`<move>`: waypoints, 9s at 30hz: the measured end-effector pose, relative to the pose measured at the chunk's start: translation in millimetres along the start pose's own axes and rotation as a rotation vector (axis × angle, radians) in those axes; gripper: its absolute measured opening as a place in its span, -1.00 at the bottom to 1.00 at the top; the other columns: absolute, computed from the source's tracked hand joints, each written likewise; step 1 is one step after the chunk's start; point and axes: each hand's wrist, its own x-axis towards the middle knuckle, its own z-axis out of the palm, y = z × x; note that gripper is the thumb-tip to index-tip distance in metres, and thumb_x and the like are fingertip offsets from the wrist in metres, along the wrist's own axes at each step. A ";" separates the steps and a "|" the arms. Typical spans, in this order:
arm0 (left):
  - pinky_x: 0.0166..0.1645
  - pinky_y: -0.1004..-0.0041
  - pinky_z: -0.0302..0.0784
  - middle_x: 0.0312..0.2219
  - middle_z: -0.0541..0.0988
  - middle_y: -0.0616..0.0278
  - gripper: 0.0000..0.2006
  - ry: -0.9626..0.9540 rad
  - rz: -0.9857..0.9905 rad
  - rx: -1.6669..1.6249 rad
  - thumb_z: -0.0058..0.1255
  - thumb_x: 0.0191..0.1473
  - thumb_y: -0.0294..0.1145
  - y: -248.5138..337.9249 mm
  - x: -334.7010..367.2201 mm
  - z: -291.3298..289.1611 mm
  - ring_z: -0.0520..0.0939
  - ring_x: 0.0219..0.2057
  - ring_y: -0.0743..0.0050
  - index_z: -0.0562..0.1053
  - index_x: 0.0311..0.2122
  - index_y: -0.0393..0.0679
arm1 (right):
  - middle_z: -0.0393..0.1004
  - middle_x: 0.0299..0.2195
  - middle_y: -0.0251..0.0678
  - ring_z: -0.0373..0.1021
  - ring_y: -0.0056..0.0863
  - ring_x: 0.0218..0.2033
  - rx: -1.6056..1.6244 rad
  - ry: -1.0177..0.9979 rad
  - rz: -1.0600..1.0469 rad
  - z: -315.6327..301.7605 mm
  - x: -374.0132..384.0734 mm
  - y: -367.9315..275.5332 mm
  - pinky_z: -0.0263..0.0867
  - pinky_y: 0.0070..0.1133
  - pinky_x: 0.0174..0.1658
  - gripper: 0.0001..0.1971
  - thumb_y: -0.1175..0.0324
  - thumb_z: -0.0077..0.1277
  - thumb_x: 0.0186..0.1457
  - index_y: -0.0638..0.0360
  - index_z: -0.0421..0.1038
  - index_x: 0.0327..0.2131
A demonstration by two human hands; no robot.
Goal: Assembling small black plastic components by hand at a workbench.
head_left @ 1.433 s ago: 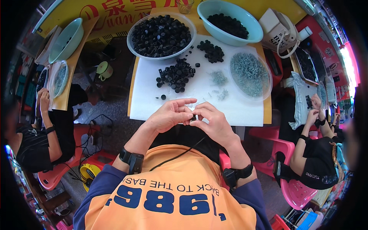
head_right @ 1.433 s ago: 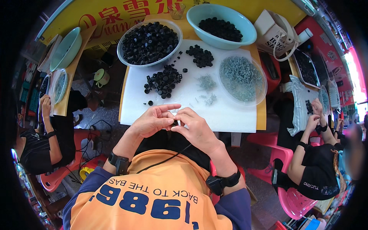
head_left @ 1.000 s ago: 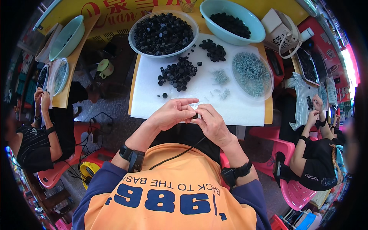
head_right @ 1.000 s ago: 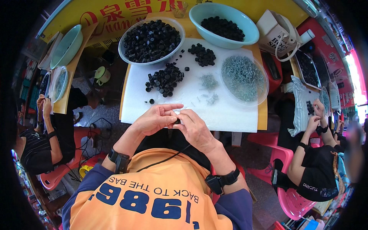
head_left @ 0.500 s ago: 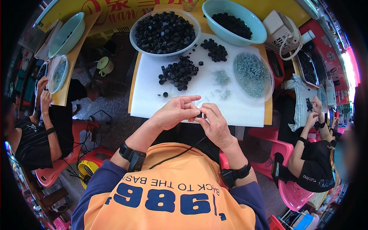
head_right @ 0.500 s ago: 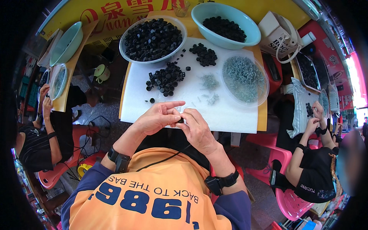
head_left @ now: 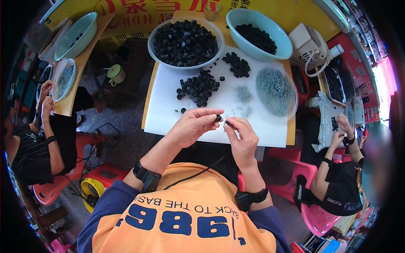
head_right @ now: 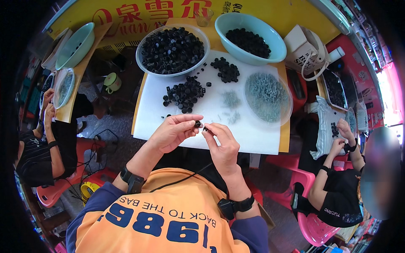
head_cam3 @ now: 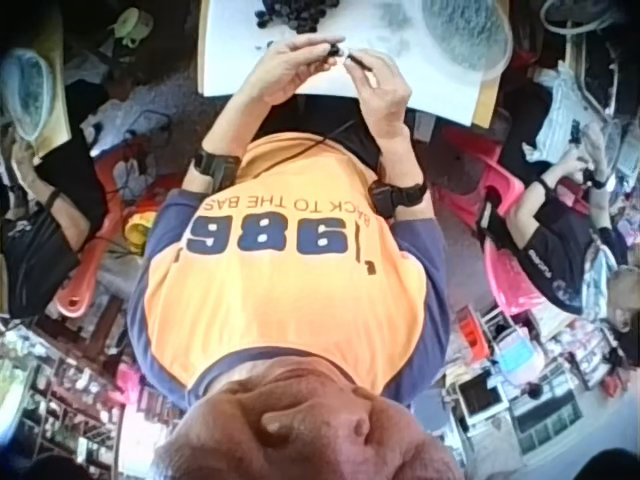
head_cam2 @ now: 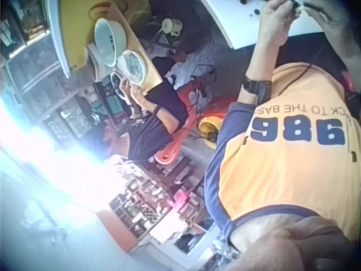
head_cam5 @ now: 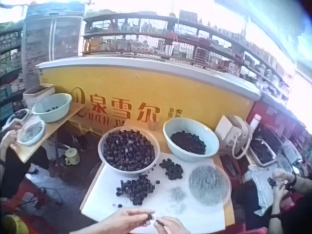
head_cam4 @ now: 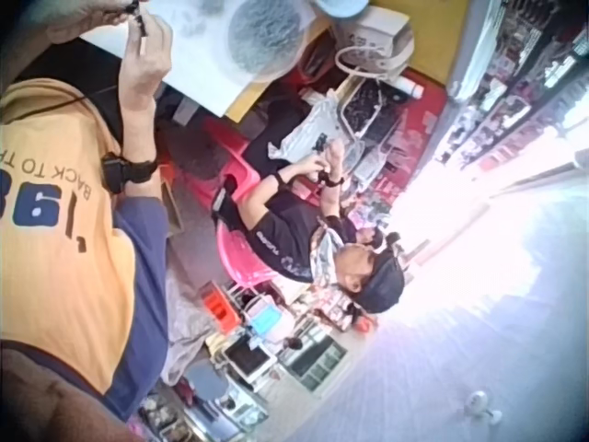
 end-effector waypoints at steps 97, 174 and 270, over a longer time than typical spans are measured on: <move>-0.18 0.53 0.57 -0.33 0.60 0.15 -0.78 -0.008 -0.025 0.006 0.16 0.03 -0.53 -9.7 -1.6 -12.9 0.60 -0.35 0.52 0.53 -0.16 -0.28 | 0.50 -0.44 -0.33 0.42 -0.64 -0.49 0.240 -0.122 0.283 -8.1 9.0 -16.2 0.38 -0.69 -0.38 -0.65 0.56 0.26 -0.12 0.23 0.48 -0.17; -0.20 0.56 0.50 -0.35 0.58 0.16 -0.81 -0.089 0.122 0.218 0.01 0.17 -0.42 4.2 -7.2 -2.0 0.58 -0.35 0.54 0.47 -0.13 -0.25 | 0.40 -0.30 -0.35 0.21 -0.66 -0.42 1.300 -0.054 0.450 -29.3 14.6 0.2 0.16 -0.61 -0.31 -0.69 0.24 0.09 0.15 0.35 0.46 -0.21; -0.09 0.54 0.56 -0.22 0.59 0.10 -0.76 -0.239 0.243 0.227 0.16 -0.02 -0.63 -4.0 -15.0 5.1 0.61 -0.21 0.46 0.56 -0.18 -0.28 | 0.49 -0.40 -0.30 0.43 -0.40 -0.45 -0.117 0.083 -0.379 -12.3 -1.0 -21.2 0.34 -0.54 -0.41 -0.71 0.63 0.30 -0.22 0.24 0.50 -0.34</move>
